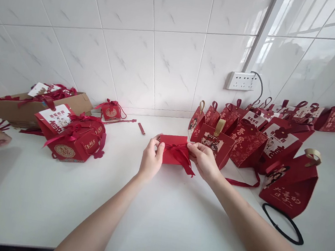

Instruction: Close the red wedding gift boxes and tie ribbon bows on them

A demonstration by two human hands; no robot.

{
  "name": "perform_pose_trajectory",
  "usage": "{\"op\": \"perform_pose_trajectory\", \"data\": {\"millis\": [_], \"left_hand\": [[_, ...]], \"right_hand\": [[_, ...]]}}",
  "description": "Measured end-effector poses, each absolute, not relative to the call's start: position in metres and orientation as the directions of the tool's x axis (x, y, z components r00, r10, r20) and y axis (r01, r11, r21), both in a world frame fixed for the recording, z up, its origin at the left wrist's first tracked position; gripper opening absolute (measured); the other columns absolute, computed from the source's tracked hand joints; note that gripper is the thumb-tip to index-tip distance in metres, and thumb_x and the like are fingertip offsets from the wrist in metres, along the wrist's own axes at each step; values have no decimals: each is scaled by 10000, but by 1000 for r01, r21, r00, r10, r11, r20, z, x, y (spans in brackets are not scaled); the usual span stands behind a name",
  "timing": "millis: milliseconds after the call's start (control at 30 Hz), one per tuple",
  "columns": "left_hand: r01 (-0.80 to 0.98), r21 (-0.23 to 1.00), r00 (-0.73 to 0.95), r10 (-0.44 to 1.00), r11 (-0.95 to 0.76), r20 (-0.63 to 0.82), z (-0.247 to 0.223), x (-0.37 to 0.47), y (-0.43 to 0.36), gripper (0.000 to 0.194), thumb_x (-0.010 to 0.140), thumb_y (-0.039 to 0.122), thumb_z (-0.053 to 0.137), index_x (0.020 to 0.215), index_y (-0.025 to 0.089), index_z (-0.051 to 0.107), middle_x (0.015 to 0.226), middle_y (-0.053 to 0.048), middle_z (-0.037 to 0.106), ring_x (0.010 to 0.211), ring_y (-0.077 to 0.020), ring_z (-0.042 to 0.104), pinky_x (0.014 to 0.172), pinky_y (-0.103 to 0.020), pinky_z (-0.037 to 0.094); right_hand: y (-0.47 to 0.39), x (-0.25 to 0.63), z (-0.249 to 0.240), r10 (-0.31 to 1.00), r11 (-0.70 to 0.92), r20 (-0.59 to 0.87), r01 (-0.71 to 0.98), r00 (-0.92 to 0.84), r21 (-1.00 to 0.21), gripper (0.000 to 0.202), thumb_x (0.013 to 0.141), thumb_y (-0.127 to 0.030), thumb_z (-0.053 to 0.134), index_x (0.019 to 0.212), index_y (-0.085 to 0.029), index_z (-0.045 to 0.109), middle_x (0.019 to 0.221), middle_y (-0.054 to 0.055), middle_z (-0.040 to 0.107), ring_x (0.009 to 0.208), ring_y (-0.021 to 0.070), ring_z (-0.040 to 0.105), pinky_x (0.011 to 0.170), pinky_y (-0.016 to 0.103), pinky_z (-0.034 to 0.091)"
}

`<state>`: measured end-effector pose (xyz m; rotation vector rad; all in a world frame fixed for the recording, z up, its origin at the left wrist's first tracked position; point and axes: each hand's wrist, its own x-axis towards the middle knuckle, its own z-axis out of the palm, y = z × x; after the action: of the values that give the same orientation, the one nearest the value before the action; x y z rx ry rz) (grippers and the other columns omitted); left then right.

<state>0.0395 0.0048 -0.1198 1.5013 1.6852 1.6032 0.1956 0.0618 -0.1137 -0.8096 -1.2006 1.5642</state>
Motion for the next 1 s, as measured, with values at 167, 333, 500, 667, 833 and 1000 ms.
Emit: {"op": "perform_pose_trajectory", "data": {"millis": [167, 333, 500, 667, 833, 1000], "left_hand": [[395, 906, -385, 868, -152, 313, -114, 38, 3, 217, 869, 353, 448, 715, 216, 379, 1188, -90, 586, 1027, -197, 580, 770, -299, 456], [225, 955, -408, 872, -191, 271, -116, 44, 3, 260, 805, 343, 574, 939, 225, 386, 1146, -95, 552, 1142, -197, 522, 868, -322, 458], [140, 960, -390, 877, -244, 280, -118, 49, 1, 501, 769, 408, 609, 1132, 218, 321, 1277, -124, 458, 1254, -217, 417, 1012, -386, 375], [158, 965, -410, 876, -208, 256, -115, 49, -3, 592, 752, 407, 631, 1215, 229, 307, 1329, -125, 414, 1308, -226, 357, 1046, -385, 346], [231, 953, -412, 868, -194, 276, -118, 50, -3, 612, 741, 295, 650, 1238, 244, 298, 1318, -108, 434, 1279, -215, 398, 1022, -360, 376], [178, 962, -364, 894, -208, 261, -118, 44, -1, 598, 731, 245, 634, 1237, 254, 316, 1327, -87, 414, 1254, -219, 416, 1005, -353, 392]], "right_hand": [[63, 198, -110, 955, -27, 40, -221, -295, -975, 425, 550, -507, 782, 584, -187, 504, 657, 2, 591, 676, 153, 606, 758, 324, 523], [64, 201, -108, 955, 49, 77, -104, -285, -993, 376, 624, -498, 735, 612, -188, 523, 693, 15, 618, 712, 163, 620, 759, 322, 526], [61, 201, -107, 930, 104, 119, -60, -349, -993, 340, 712, -491, 670, 669, -182, 536, 766, 27, 654, 758, 158, 627, 800, 323, 510], [58, 201, -107, 914, 134, 138, -39, -381, -990, 346, 742, -509, 642, 702, -183, 534, 748, 18, 642, 733, 152, 613, 808, 331, 501], [55, 201, -102, 903, 95, 138, -124, -407, -988, 380, 774, -553, 585, 707, -184, 526, 825, 37, 649, 810, 174, 626, 809, 319, 514], [55, 201, -100, 918, 71, 115, -126, -379, -989, 333, 800, -530, 561, 863, -206, 515, 951, 36, 620, 922, 182, 610, 830, 335, 521]]}}
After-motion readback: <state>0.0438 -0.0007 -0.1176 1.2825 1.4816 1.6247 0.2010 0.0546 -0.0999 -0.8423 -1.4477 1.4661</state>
